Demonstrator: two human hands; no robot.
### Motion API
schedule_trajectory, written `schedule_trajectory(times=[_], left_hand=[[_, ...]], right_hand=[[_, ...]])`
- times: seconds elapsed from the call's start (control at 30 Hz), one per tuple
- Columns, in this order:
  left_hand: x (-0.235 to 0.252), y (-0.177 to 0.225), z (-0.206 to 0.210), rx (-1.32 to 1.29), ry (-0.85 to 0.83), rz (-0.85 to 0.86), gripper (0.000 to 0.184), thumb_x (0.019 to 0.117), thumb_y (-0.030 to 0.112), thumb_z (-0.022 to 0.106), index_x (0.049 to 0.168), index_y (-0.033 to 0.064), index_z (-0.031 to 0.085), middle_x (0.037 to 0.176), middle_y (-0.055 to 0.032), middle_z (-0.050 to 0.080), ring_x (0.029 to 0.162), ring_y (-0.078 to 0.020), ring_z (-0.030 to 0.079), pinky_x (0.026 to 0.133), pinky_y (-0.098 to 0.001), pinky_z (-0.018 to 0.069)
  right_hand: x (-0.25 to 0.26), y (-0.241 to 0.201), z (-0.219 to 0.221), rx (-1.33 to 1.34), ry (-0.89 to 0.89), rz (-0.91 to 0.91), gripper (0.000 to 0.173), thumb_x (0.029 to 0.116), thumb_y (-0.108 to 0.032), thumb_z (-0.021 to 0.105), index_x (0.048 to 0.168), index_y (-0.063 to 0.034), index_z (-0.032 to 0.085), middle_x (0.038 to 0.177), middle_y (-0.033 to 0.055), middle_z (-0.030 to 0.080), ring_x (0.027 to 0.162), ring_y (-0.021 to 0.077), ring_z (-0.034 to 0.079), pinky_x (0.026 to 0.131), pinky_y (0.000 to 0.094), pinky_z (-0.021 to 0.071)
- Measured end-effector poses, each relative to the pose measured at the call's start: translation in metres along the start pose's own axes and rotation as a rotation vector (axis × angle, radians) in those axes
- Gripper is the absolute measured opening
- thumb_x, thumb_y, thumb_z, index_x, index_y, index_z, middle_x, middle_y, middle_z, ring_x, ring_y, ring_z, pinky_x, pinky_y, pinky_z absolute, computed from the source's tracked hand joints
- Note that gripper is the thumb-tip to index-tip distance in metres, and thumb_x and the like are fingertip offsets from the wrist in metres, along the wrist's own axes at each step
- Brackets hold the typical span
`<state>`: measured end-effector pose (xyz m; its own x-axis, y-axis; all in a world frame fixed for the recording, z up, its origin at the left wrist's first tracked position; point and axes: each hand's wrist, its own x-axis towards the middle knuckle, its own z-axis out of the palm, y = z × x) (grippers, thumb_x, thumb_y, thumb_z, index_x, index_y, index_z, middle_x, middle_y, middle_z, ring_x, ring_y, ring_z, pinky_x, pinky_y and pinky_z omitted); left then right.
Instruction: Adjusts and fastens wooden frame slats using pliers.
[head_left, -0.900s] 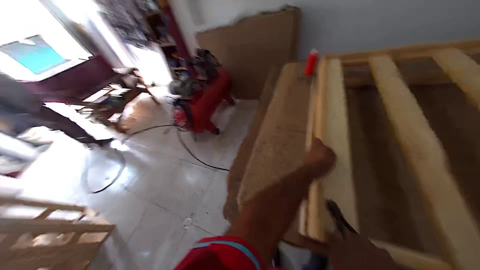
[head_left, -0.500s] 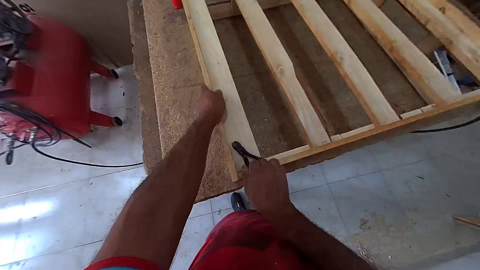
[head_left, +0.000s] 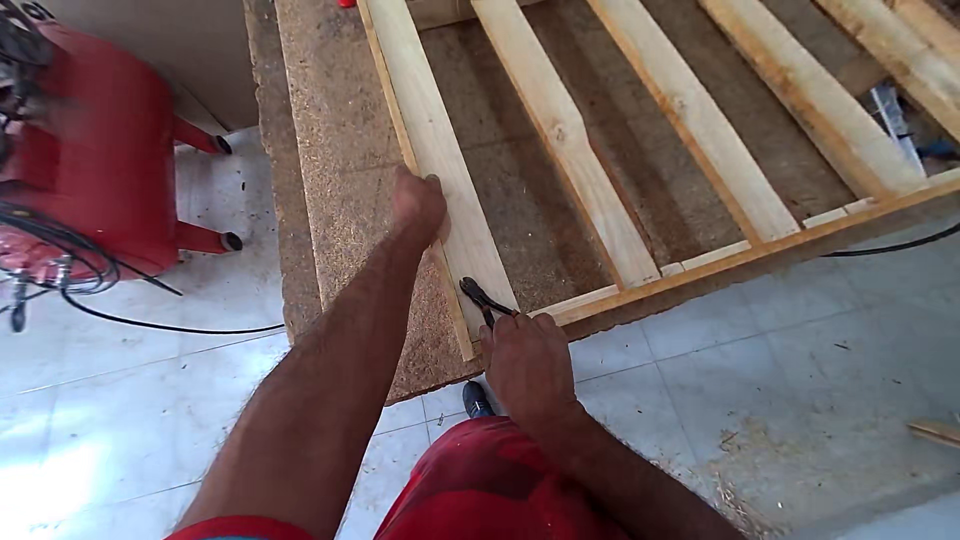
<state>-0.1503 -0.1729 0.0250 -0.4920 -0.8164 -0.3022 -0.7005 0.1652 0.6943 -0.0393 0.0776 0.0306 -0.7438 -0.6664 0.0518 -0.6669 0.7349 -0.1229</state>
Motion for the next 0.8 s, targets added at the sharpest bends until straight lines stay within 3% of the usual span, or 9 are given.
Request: schedule_trajectory(times=[0.17, 0.23, 0.37, 0.5, 0.63, 0.8], left_hand=[[0.001, -0.003, 0.001, -0.023, -0.001, 0.02, 0.047, 0.1029, 0.034, 0.052, 0.143, 0.0099, 0.046, 0.12, -0.0179, 0.067, 0.112, -0.0333, 0.068, 0.091, -0.0583, 0.055], [0.001, -0.006, 0.001, -0.157, -0.022, -0.008, 0.047, 0.1014, 0.033, 0.055, 0.143, 0.0126, 0.048, 0.123, -0.0167, 0.067, 0.113, -0.0317, 0.066, 0.092, -0.0568, 0.0547], [0.004, -0.015, 0.004, -0.496, -0.097, -0.121, 0.043, 0.0975, 0.038, 0.063, 0.128, 0.0079, 0.06, 0.116, -0.0159, 0.068, 0.106, -0.0282, 0.069, 0.087, -0.053, 0.0584], [-0.001, -0.009, 0.001, -0.324, -0.065, -0.14, 0.038, 0.0954, 0.032, 0.063, 0.126, 0.0093, 0.062, 0.115, -0.0167, 0.067, 0.107, -0.0308, 0.066, 0.088, -0.0566, 0.0541], [-0.001, -0.011, 0.001, -0.254, -0.055, -0.125, 0.031, 0.0944, 0.03, 0.063, 0.119, 0.011, 0.066, 0.111, -0.0146, 0.068, 0.106, -0.0299, 0.066, 0.087, -0.0567, 0.0534], [-0.001, -0.008, 0.0, -0.262, -0.092, -0.14, 0.031, 0.0939, 0.029, 0.062, 0.118, 0.0104, 0.064, 0.109, -0.0144, 0.067, 0.101, -0.0294, 0.067, 0.082, -0.0556, 0.0561]], right_hand=[[-0.001, 0.001, 0.003, 0.004, 0.042, -0.013, 0.043, 0.1041, -0.042, 0.048, 0.079, -0.0111, 0.065, 0.069, 0.0057, 0.062, 0.074, 0.0274, 0.065, 0.062, 0.0397, 0.0507], [0.0, 0.004, 0.003, 0.031, 0.068, -0.012, 0.044, 0.1036, -0.043, 0.049, 0.076, -0.0116, 0.064, 0.066, 0.0048, 0.061, 0.069, 0.0262, 0.066, 0.058, 0.0389, 0.0509], [0.004, 0.009, 0.002, 0.08, 0.113, -0.028, 0.044, 0.1025, -0.041, 0.051, 0.071, -0.0119, 0.061, 0.06, 0.0035, 0.057, 0.06, 0.0237, 0.063, 0.052, 0.0381, 0.0491], [0.013, -0.003, -0.004, 0.067, 0.099, -0.024, 0.041, 0.1016, -0.034, 0.055, 0.07, -0.0087, 0.062, 0.06, 0.0063, 0.057, 0.057, 0.0257, 0.064, 0.05, 0.0409, 0.0505], [0.029, -0.023, -0.032, 0.002, -0.125, 0.036, 0.038, 0.1027, -0.035, 0.053, 0.079, -0.0077, 0.066, 0.069, 0.0093, 0.063, 0.067, 0.0291, 0.069, 0.055, 0.0446, 0.0536], [0.003, -0.005, -0.021, 0.004, -0.092, -0.068, 0.035, 0.1031, -0.036, 0.056, 0.087, -0.0082, 0.068, 0.072, 0.0091, 0.063, 0.069, 0.0292, 0.067, 0.055, 0.0413, 0.0538]])
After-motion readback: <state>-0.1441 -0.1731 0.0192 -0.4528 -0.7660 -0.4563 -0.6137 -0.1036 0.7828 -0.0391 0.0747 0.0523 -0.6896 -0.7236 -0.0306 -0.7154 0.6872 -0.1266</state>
